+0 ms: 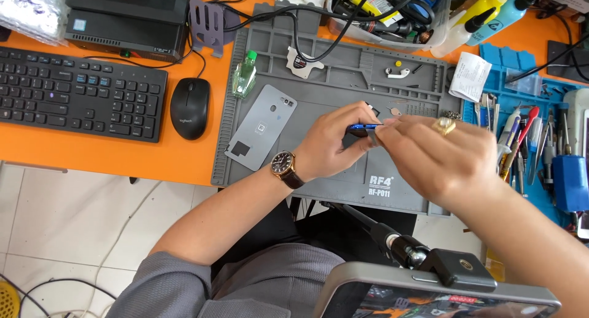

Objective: Using a SIM ejector tool and a prying tool to remove the SIM card tray from a mobile phone.

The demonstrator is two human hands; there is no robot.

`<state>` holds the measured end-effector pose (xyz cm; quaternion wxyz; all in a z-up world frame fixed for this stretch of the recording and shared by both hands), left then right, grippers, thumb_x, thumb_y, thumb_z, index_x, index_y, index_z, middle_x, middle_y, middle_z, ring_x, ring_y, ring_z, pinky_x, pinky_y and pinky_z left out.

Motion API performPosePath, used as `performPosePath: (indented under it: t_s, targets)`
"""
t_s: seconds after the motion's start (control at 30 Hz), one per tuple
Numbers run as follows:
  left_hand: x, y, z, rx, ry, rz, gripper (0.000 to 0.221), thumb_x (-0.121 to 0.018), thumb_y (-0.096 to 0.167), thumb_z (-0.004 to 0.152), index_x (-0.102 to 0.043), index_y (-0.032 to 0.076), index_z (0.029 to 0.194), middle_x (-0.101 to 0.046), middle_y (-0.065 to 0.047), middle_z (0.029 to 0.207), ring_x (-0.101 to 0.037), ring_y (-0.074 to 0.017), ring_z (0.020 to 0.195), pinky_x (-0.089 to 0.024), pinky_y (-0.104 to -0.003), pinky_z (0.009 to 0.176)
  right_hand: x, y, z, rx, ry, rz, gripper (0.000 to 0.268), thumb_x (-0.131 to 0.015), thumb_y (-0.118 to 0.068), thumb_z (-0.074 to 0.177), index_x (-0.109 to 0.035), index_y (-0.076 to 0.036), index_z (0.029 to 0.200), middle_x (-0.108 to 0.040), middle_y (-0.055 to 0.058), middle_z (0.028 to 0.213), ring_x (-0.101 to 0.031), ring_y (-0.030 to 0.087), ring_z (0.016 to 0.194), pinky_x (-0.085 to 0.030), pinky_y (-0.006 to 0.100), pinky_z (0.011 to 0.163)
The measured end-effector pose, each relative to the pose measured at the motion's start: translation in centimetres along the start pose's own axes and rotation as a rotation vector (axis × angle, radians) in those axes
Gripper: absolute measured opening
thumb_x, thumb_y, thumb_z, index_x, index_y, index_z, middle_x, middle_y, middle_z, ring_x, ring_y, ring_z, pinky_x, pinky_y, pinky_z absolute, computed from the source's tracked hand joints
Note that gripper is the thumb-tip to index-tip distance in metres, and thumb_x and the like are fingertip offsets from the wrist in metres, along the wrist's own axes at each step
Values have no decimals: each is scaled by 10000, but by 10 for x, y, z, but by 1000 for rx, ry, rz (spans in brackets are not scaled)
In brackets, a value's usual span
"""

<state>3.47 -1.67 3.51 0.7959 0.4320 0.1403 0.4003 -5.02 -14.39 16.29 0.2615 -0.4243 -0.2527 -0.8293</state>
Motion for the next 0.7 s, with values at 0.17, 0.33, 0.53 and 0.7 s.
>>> performPosePath:
  t_s: [0.17,0.33,0.53,0.7]
  targets:
    - [-3,6,-2,-31,13,17,187,-701,241,1076,-580,107,1025,-628,-18,980,-619,-204,838,-507,-325,732,-3,10,-5,-151,-120,10,110,-782,-157,1151,-794,-122,1047,-682,-16,887,-520,149,585,-374,290,504]
    - [-1,9,-1,-58,-6,-10,176,-743,233,1056,-636,97,1021,-646,-23,987,-634,-194,854,-518,-305,759,-3,16,-5,-205,-234,87,186,-767,-279,1150,-754,-138,1029,-656,-20,837,-566,203,592,-387,323,490]
    - [-1,-5,-7,118,4,30,246,-704,298,1074,-552,148,1194,-673,-17,1105,-690,-185,940,-576,-312,856,-2,21,-15,-262,-190,100,164,-809,-214,1143,-779,-80,1052,-785,13,988,-753,212,832,-521,323,618]
    - [-10,-29,-15,363,-279,280,331,-629,302,1058,-477,133,1298,-707,-39,1242,-742,-273,961,-567,-438,678,-4,40,-59,-451,-111,142,103,-838,-67,1170,-814,5,1100,-811,124,1026,-746,265,856,-514,352,700]
Point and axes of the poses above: each hand's wrist, its own z-axis towards the middle knuckle, its own x-axis out of the back of the hand, y = z × x, the point moved 4 cm from there along z, towards the middle knuckle
